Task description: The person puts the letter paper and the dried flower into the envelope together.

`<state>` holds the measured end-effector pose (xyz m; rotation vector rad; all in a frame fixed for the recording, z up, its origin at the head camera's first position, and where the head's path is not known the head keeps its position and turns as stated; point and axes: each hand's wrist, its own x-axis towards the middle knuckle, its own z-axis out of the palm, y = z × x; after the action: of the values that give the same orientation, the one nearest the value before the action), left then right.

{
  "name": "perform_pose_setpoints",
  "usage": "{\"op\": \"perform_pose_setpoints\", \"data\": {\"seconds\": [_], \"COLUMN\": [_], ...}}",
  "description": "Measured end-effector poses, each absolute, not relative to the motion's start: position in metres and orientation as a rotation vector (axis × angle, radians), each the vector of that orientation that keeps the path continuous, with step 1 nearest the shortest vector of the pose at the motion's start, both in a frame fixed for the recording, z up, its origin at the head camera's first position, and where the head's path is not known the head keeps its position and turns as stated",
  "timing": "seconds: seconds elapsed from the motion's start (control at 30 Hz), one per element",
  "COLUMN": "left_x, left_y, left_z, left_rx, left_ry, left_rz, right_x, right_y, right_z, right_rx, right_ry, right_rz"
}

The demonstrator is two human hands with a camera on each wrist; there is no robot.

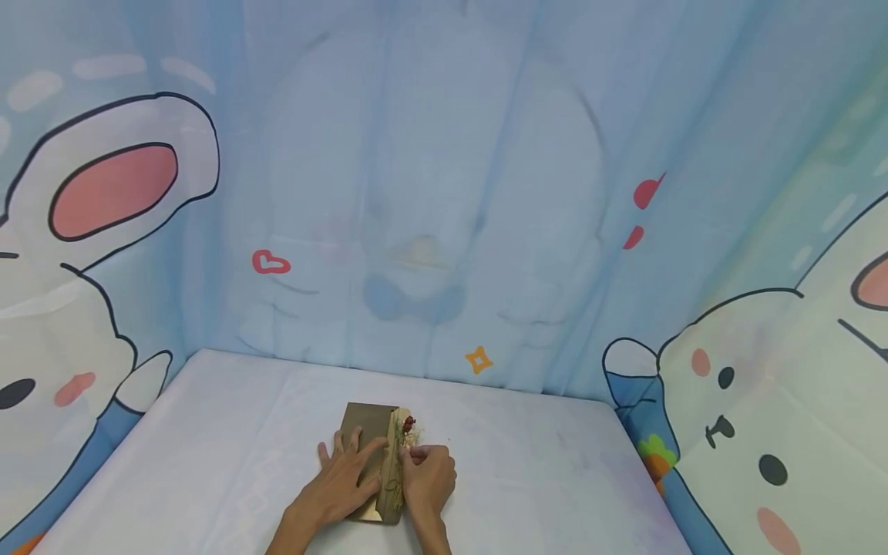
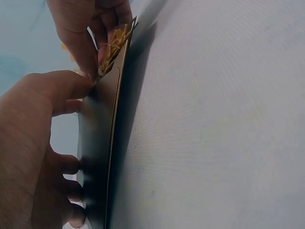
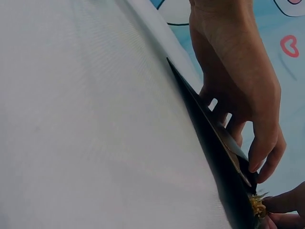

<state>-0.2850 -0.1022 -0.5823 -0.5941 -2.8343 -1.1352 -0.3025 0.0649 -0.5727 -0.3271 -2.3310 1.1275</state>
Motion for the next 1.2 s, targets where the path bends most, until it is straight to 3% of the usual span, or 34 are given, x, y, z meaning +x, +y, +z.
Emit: {"op": "perform_pose_setpoints", "data": {"seconds": [0.83,1.2], "left_x": [-0.282,-0.281], "left_y": [-0.099,-0.103], "left_z": [-0.578,-0.578], "left_rx": [-0.588,-0.574], "left_ry": [-2.794,-2.792], "left_rz": [-1.102,-1.13], "right_x": [-0.301,-0.305], "right_y": [0.059,0.074], "right_z": [-0.571,-0.579], "right_rx": [-0.13,0.242], "right_ry": [-2.424,-2.464], "right_rz": [1.289,1.391]}}
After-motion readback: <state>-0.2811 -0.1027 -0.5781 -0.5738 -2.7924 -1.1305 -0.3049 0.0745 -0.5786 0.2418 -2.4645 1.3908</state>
